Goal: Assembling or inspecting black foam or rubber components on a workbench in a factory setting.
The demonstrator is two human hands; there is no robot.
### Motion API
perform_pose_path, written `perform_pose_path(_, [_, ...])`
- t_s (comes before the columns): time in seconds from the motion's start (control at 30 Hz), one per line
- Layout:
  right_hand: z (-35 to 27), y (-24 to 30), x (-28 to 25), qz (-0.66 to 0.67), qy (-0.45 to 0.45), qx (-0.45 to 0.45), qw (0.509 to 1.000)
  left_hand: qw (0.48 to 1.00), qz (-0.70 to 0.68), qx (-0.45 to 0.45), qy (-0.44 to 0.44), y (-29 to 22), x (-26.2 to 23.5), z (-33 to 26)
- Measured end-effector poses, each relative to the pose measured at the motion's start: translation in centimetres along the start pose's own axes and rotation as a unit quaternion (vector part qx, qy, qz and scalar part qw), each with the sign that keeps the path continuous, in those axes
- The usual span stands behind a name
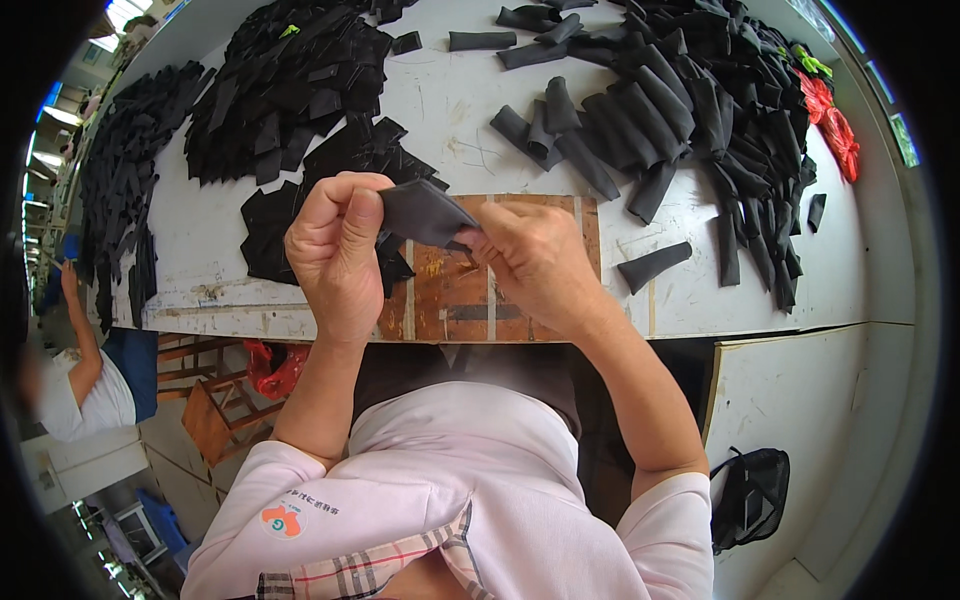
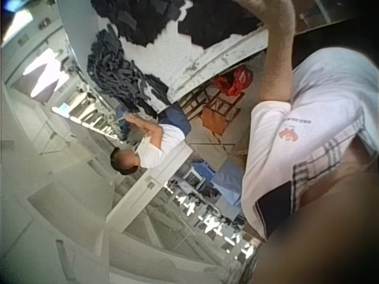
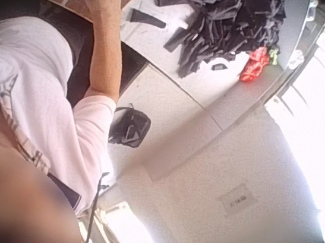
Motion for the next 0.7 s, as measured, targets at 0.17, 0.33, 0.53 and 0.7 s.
perform_pose_path(0.17, [3.2,3.1,-6.7,0.220,-0.255,-0.099,0.936,0.978,0.115,-0.175,-0.016,5.8,-1.5,-5.1])
perform_pose_path(0.33, [3.0,-5.4,-6.4,-0.293,-0.139,0.048,0.945,0.940,0.292,-0.174,-0.036,8.2,-5.1,-7.6])
perform_pose_path(0.53, [-0.1,-17.6,-4.8,-0.260,0.033,0.200,0.944,0.865,0.502,0.006,0.012,7.2,-3.7,-5.6])
perform_pose_path(0.7, [7.3,-25.0,-12.5,-0.266,0.054,0.218,0.937,0.789,0.607,-0.054,0.070,9.4,-0.4,-1.6])
Point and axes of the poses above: each hand's wrist, its own z-axis towards the middle knuckle, its own x-axis out of the palm, y = z × x, the point moved 6 cm from there along z, towards the middle knuckle, and after that the axes turned 11 degrees about z, right-handed, at the moved point
